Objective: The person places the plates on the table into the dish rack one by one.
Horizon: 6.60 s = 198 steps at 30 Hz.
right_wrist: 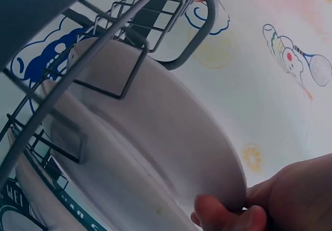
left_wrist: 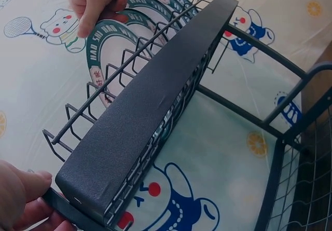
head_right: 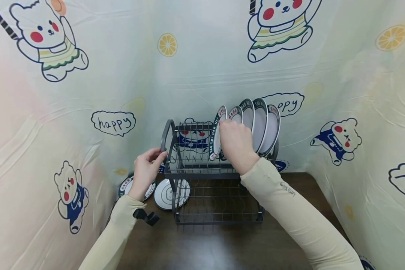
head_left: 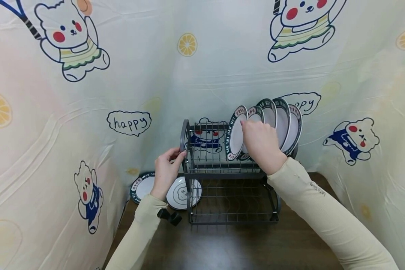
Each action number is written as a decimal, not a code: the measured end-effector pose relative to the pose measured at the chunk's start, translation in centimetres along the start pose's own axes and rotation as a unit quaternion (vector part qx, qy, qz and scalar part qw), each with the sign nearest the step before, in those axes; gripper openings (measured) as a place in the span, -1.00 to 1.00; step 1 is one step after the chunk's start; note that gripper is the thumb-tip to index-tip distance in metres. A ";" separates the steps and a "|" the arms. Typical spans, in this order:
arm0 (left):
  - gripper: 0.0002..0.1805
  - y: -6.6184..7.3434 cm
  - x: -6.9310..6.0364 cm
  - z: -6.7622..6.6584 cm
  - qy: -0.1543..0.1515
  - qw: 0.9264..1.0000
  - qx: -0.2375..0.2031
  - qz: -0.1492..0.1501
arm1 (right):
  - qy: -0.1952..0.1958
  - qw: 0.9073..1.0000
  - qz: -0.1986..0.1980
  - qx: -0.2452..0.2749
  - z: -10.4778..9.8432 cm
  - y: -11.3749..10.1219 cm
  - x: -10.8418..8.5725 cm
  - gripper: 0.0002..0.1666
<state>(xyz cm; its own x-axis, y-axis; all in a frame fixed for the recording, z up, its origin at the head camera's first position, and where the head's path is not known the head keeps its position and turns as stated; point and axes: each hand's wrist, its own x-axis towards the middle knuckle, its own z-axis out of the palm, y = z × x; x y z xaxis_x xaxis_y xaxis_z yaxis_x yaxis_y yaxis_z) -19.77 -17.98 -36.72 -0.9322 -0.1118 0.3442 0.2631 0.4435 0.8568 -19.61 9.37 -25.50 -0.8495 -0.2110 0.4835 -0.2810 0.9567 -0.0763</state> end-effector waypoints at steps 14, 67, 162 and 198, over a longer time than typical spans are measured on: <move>-0.73 -0.1 0.0 0.0 -0.003 1.000 0.004 -0.005 | -0.001 1.000 0.008 0.025 -0.7 0.3 -0.1 -0.54; -0.75 -0.1 0.0 0.1 -0.001 1.000 0.000 -0.005 | 0.255 0.964 -0.061 0.039 -1.0 8.5 -9.1 -0.62; -0.70 -10.7 -3.0 -2.9 0.060 0.991 0.008 -0.123 | 0.013 0.985 0.148 0.085 5.6 13.7 -10.6 -0.49; -0.62 -25.6 -6.7 0.9 -0.029 0.955 0.140 -0.260 | -0.005 0.980 0.167 0.113 5.7 13.8 -10.4 -0.51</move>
<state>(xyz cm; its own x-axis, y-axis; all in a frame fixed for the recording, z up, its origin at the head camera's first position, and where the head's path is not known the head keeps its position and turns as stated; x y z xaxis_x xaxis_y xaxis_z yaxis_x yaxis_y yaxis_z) -20.47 -27.81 -61.28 -0.9328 -0.3365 -0.1289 -0.3089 0.5628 0.7667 -17.21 23.67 -36.58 -0.9149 0.1022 0.3905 -0.0785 0.9039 -0.4204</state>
